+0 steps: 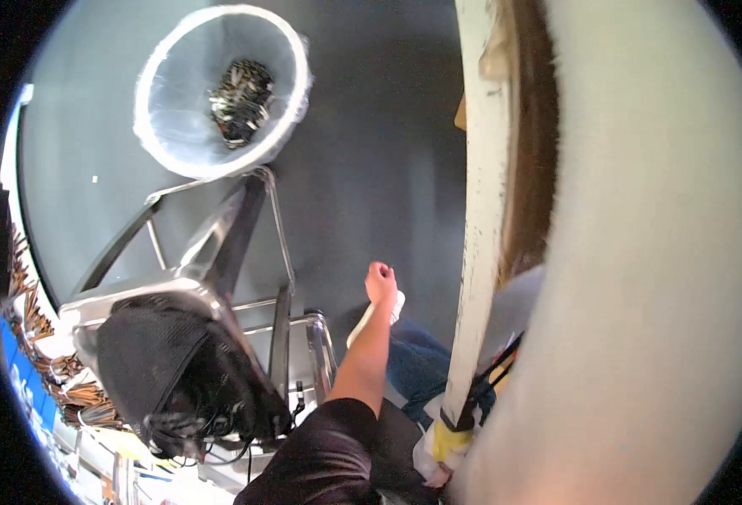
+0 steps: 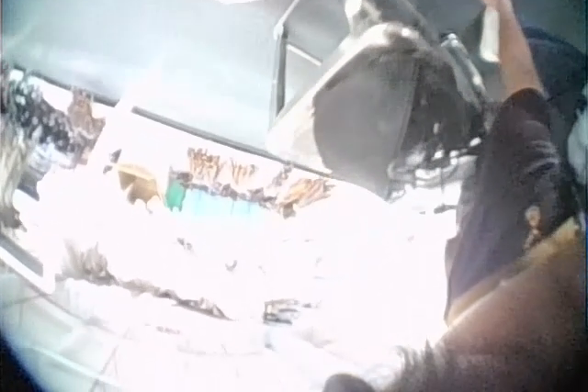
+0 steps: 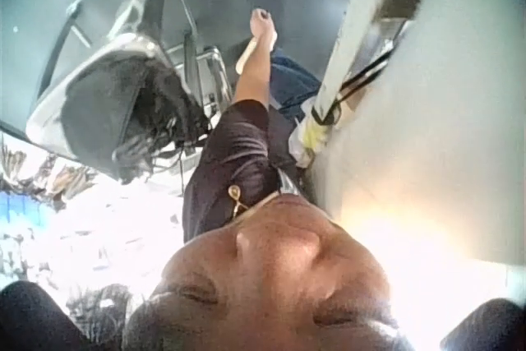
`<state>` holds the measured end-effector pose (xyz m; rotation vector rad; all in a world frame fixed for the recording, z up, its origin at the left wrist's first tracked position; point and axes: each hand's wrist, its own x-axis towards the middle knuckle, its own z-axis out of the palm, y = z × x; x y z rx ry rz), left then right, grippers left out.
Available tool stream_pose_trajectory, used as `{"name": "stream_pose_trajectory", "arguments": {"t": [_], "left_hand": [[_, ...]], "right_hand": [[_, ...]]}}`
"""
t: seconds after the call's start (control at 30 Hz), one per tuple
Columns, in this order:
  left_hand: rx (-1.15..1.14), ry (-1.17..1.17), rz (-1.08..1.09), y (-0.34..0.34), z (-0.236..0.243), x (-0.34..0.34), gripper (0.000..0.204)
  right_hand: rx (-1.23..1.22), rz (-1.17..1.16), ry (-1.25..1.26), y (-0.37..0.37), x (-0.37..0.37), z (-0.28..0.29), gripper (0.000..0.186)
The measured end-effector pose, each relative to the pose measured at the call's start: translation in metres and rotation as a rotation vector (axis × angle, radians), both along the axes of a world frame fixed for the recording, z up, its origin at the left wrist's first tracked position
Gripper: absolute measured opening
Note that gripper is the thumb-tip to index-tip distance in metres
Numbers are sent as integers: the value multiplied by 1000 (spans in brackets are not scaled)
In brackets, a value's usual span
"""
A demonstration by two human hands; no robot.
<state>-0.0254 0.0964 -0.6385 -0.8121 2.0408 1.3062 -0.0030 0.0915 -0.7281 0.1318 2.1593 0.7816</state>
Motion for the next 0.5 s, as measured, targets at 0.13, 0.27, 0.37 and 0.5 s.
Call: {"name": "stream_pose_trajectory", "arguments": {"t": [0.13,0.27,0.37,0.5], "left_hand": [[44,50,401,9,75,-11,18],[304,62,928,-44,144,-12,17],[401,262,820,-69,243,-58,18],[575,708,664,-127,384,-118,18]], "right_hand": [[-366,-902,376,-21,-63,155,39],[-792,-895,395,-29,-3,501,28],[-1206,-449,551,-28,9,687,24],[-1225,-107,889,-49,-2,731,25]]}}
